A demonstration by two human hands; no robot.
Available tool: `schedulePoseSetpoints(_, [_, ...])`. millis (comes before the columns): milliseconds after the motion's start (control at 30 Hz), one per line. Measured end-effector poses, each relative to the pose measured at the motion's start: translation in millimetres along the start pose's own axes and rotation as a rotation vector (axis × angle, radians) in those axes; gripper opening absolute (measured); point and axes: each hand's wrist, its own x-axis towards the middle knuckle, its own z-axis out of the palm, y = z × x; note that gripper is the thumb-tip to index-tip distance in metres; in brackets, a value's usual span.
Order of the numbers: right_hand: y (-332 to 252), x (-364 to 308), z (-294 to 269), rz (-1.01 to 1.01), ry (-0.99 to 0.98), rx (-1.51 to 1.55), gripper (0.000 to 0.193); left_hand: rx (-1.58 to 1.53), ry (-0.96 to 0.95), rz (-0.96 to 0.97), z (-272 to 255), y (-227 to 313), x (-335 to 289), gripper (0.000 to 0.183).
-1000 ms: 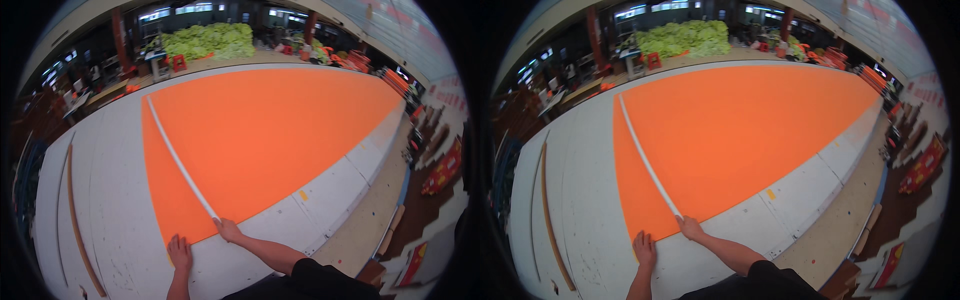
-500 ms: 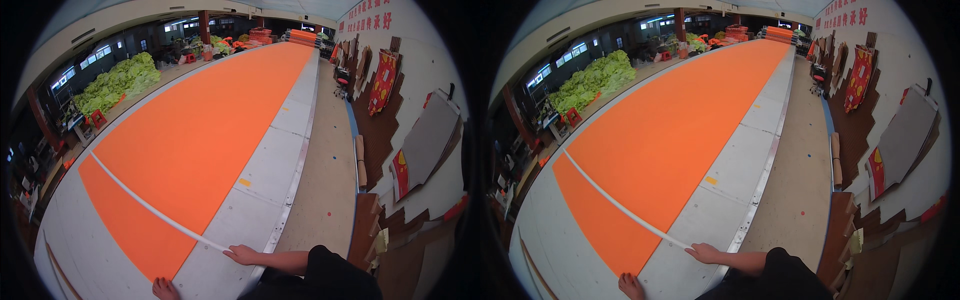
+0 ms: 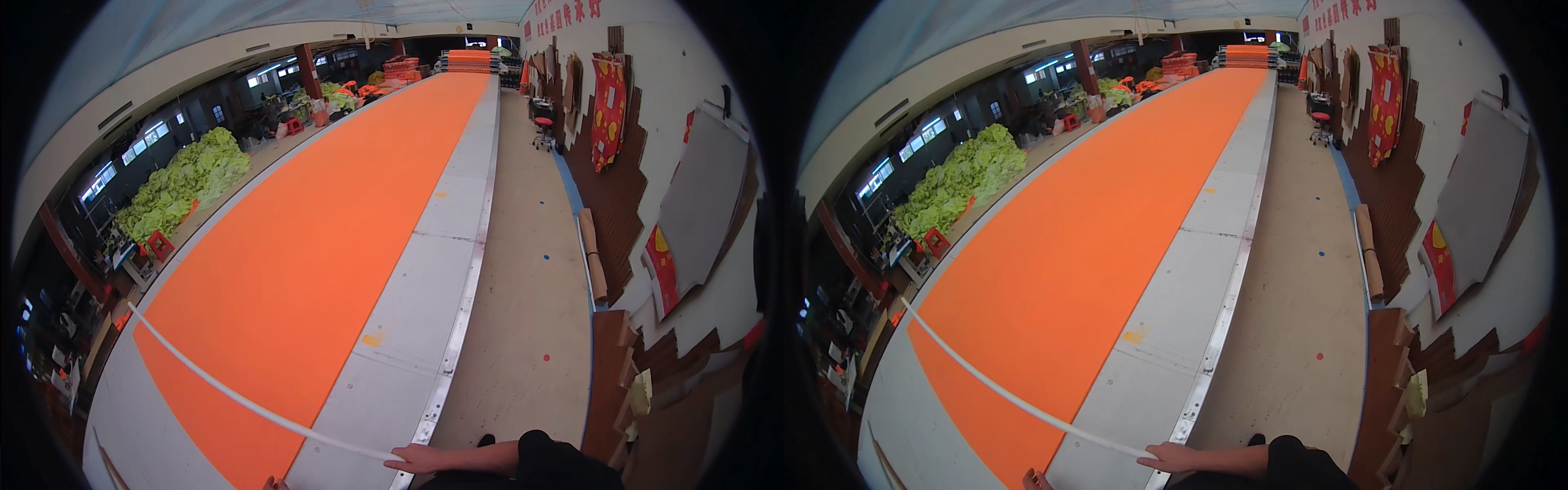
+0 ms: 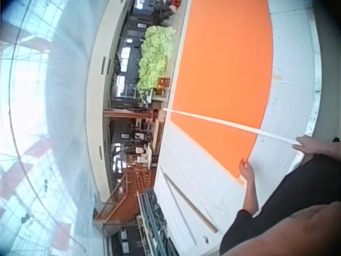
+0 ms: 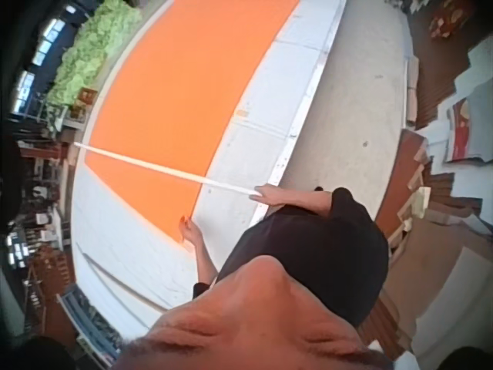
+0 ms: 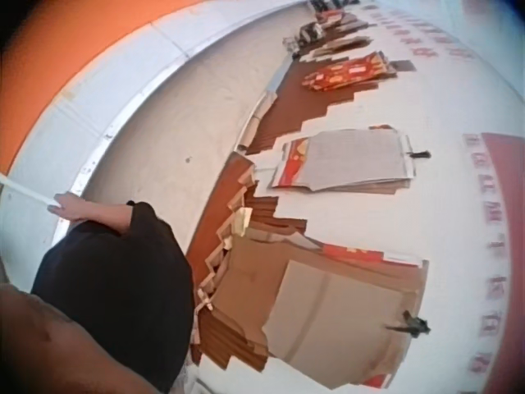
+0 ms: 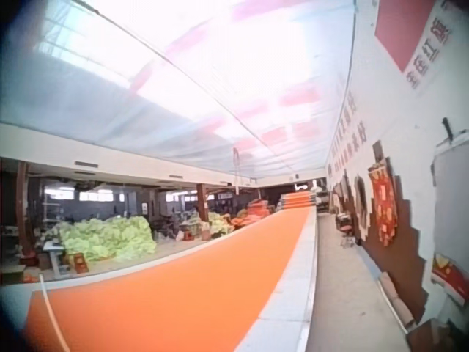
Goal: The person folds a large orange fabric sheet on a long table using a white rod to create creases. They repeatedly lift, fold, and press the fabric to align it, then operate a nearby machine control panel.
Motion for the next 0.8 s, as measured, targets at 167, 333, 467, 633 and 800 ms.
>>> schedulePoseSetpoints(167, [122, -88, -84, -0.136, 0.321, -0.150, 0.041, -1.103, -0.206, -0.836, 133, 268, 14, 0.050])
schedulePoseSetpoints(333, [202, -201, -245, 0.195, 0.442, -0.288, 0.043, -1.301, -0.055, -0.868, 282, 340, 3, 0.051])
schedulePoseSetpoints(467, [307, -239, -321, 0.449, 0.526, -0.452, 0.035, -1.344, -0.261, -0.975, 374, 430, -49, 0.040])
schedulePoseSetpoints(633, [424, -298, -412, 0.797, 0.658, -0.454, 0.035, -1.265, -0.750, -1.065, 494, 591, -85, 0.036])
schedulePoseSetpoints(800, [527, -339, -479, 0.949, 0.861, 0.035, 0.045, -1.295, -0.974, -0.781, 685, 720, -74, 0.039])
